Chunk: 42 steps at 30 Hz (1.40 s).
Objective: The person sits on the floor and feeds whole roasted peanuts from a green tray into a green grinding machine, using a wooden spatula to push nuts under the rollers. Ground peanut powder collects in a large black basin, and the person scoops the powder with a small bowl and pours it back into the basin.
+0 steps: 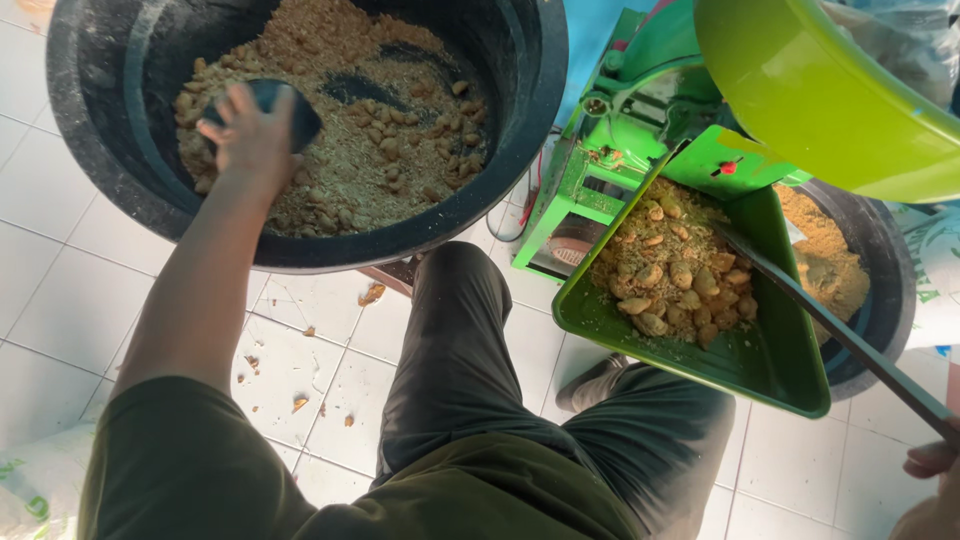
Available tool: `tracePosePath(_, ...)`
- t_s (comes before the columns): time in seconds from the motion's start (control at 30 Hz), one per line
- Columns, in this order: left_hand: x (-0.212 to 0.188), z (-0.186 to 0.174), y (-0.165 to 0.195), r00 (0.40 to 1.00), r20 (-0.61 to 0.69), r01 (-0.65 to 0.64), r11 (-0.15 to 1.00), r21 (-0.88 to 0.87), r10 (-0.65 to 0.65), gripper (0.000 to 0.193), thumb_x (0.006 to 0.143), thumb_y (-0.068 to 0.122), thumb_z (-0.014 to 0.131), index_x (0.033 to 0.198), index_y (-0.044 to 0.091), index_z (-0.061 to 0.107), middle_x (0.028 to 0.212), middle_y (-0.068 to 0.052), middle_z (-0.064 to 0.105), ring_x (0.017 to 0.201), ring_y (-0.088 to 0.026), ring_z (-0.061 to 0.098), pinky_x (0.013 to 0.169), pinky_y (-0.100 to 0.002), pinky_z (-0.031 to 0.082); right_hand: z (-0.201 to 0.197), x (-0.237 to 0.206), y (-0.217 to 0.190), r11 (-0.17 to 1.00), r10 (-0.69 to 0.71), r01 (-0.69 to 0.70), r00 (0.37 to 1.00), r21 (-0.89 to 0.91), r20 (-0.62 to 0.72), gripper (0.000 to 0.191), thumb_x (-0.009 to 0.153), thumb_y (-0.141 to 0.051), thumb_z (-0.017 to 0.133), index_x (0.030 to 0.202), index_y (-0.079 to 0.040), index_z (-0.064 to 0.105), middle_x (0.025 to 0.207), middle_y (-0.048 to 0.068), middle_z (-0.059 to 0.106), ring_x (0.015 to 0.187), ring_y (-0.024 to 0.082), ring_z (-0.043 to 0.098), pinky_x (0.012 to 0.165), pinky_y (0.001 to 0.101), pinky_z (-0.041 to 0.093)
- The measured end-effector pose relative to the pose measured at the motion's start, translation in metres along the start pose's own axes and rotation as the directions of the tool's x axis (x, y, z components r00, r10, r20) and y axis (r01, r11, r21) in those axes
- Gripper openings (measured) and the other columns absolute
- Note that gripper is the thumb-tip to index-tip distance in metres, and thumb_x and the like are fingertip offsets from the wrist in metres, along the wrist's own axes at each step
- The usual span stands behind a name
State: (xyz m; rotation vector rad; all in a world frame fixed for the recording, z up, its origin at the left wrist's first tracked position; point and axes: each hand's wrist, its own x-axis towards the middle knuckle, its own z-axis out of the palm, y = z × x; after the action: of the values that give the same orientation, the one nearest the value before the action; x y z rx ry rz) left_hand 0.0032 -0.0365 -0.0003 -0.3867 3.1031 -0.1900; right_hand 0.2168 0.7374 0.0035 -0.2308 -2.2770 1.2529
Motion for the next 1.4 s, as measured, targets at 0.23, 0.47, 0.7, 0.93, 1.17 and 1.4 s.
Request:
tracePosePath(0.23, 0.006, 0.011, 0.059, 0.972, 0.129, -0.175, 0.969, -0.176, 0.199, 0.100, 0.070, 0.030, 0.094, 0.153, 0.031, 0.038, 0.143, -0.031, 0.028, 0.131, -0.053, 0.037, 0.098, -0.073, 0.040, -0.021, -0.038, -0.020, 0.967, -0.240, 0.245, 0.968, -0.076, 0.066, 0.042, 0.121, -0.029, 0.036, 0.119, 0.008, 0.054, 0.100, 0.013, 0.056, 0.078, 0.017, 0.057, 0.073, 0.0259, 0.050)
tracePosePath(0.47, 0.008, 0.032, 0.074, 0.948, -0.208, -0.301, 0.894, -0.333, 0.242, 0.102, 0.074, 0.025, 0.093, 0.161, 0.022, 0.039, 0.135, -0.030, 0.036, 0.123, -0.053, 0.047, 0.095, -0.057, 0.051, -0.014, -0.032, -0.059, 0.951, -0.241, 0.261, 0.962, -0.163, 0.131, 0.046, 0.124, -0.033, 0.034, 0.118, 0.008, 0.054, 0.092, 0.012, 0.057, 0.077, 0.016, 0.059, 0.074, 0.0265, 0.052)
tracePosePath(0.7, 0.011, 0.004, 0.102, 0.946, -0.263, -0.285, 0.874, -0.393, 0.190, 0.077, 0.098, 0.027, 0.076, 0.158, 0.002, 0.035, 0.145, -0.044, 0.028, 0.118, -0.060, 0.049, 0.091, -0.058, 0.048, -0.002, -0.036, -0.167, 0.959, -0.130, 0.145, 0.988, -0.242, 0.079, 0.040, 0.128, -0.026, 0.039, 0.112, 0.006, 0.059, 0.088, 0.014, 0.061, 0.074, 0.016, 0.057, 0.072, 0.0260, 0.047)
tracePosePath(0.93, -0.102, -0.095, 0.233, 0.721, -0.437, -0.649, 0.302, -0.698, 0.537, 0.031, 0.098, 0.014, 0.062, 0.128, 0.006, 0.065, 0.117, -0.019, 0.063, 0.113, -0.038, 0.063, 0.099, -0.049, 0.051, 0.078, -0.033, -0.209, 0.980, -0.198, 0.196, 0.978, 0.027, 0.068, 0.018, 0.113, 0.000, 0.058, 0.117, 0.003, 0.040, 0.116, 0.019, 0.070, 0.088, 0.013, 0.070, 0.077, 0.0234, 0.056)
tracePosePath(1.17, -0.145, -0.104, 0.314, 0.475, -0.527, -0.878, 0.334, -0.344, 0.705, 0.064, 0.108, 0.051, 0.042, 0.128, -0.005, 0.064, 0.133, -0.027, 0.061, 0.141, -0.048, 0.035, 0.104, -0.079, 0.024, 0.093, -0.037, -0.210, 0.951, -0.311, 0.310, 0.949, 0.021, 0.057, 0.020, 0.116, -0.004, 0.057, 0.118, 0.003, 0.038, 0.111, 0.021, 0.069, 0.086, 0.012, 0.071, 0.077, 0.0220, 0.059)
tracePosePath(1.4, -0.133, -0.090, 0.324, 0.586, -0.273, -0.803, 0.501, -0.324, 0.763, 0.074, 0.105, 0.057, 0.035, 0.126, -0.007, 0.066, 0.130, -0.029, 0.057, 0.151, -0.045, 0.022, 0.110, -0.082, 0.016, 0.105, -0.040, -0.203, 0.934, -0.350, 0.355, 0.931, -0.038, 0.102, 0.015, 0.112, 0.001, 0.056, 0.119, 0.001, 0.043, 0.115, 0.023, 0.070, 0.086, 0.017, 0.069, 0.081, 0.0266, 0.058)
